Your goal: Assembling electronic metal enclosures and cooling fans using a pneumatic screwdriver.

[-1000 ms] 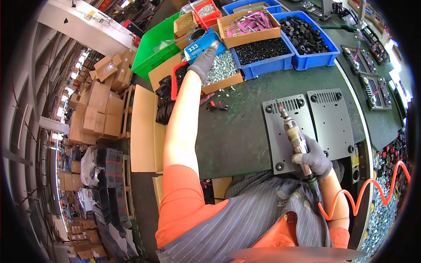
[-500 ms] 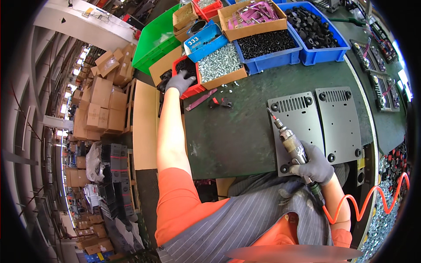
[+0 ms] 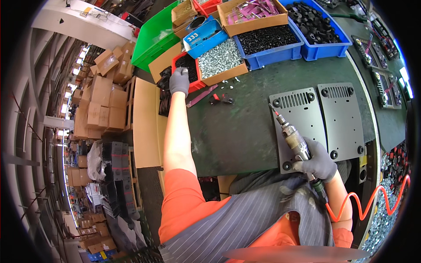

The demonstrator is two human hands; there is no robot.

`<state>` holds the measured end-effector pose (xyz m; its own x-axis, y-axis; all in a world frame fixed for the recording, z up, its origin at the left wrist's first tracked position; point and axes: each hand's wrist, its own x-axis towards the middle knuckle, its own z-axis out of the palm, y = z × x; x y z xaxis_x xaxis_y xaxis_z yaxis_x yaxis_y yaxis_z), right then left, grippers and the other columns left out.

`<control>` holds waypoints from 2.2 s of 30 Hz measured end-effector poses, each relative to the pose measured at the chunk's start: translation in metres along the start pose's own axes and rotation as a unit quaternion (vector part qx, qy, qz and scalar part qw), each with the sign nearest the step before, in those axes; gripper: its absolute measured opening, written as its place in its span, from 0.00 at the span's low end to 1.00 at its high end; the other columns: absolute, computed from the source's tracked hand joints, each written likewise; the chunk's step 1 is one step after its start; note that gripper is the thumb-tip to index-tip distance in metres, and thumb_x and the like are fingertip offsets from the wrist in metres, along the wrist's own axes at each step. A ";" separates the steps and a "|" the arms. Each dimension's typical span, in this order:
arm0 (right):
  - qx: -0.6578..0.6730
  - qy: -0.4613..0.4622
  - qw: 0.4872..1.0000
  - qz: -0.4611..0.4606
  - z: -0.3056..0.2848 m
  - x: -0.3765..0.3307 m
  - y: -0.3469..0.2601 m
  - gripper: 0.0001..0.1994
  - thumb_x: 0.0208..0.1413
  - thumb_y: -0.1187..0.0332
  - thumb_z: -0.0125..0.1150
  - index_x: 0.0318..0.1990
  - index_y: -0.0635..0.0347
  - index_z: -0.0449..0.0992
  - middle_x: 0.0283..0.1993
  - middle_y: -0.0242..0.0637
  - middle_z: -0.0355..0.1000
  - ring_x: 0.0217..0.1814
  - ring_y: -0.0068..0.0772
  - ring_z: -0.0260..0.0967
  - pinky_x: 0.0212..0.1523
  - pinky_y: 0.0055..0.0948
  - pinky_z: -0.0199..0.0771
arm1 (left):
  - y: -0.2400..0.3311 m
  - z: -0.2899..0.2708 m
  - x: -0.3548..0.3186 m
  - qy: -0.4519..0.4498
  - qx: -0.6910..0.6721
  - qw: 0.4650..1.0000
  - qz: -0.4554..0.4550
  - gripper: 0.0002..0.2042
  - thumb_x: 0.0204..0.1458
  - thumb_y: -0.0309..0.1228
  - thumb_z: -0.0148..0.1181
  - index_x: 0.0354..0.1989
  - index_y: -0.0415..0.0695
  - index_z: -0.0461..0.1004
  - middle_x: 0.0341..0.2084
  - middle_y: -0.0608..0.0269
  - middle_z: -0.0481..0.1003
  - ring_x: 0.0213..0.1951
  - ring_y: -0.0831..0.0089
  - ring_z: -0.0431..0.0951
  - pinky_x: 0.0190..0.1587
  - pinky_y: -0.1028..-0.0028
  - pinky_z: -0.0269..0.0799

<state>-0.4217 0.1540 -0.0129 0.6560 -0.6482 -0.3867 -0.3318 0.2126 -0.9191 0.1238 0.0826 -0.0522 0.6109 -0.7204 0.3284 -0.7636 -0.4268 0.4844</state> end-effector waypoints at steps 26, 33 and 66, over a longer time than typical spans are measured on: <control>0.151 -0.003 0.988 -0.013 -0.011 -0.058 0.001 0.33 0.34 0.74 0.70 0.56 0.68 0.70 0.30 0.24 0.67 0.31 0.16 0.63 0.32 0.19 0.66 | 0.170 0.003 -0.198 -0.496 -0.791 0.284 -0.218 0.09 0.54 0.24 0.58 0.43 0.40 0.77 0.36 0.60 0.73 0.33 0.78 0.71 0.31 0.82 0.72; 0.173 0.026 0.984 -0.039 -0.016 -0.072 0.022 0.32 0.32 0.73 0.73 0.52 0.68 0.70 0.30 0.26 0.67 0.30 0.18 0.65 0.32 0.21 0.68 | 0.108 -0.023 -0.100 -0.366 -0.799 0.420 -0.226 0.07 0.58 0.24 0.58 0.45 0.42 0.75 0.36 0.63 0.74 0.31 0.80 0.71 0.27 0.84 0.70; 0.078 0.059 0.995 -0.015 -0.020 -0.179 0.051 0.40 0.30 0.57 0.77 0.56 0.66 0.71 0.38 0.34 0.74 0.37 0.26 0.72 0.43 0.28 0.72 | 0.285 0.011 -0.327 -0.542 -0.577 0.591 -0.157 0.15 0.64 0.44 0.55 0.35 0.43 0.74 0.17 0.71 0.70 0.15 0.82 0.64 0.16 0.82 0.57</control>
<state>-0.5698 0.2658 0.0115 0.5764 -0.7357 -0.3557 -0.1973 0.2971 -0.9342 -0.2958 0.1905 -0.0308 -0.2854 -0.8982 -0.3343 0.3841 -0.4268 0.8187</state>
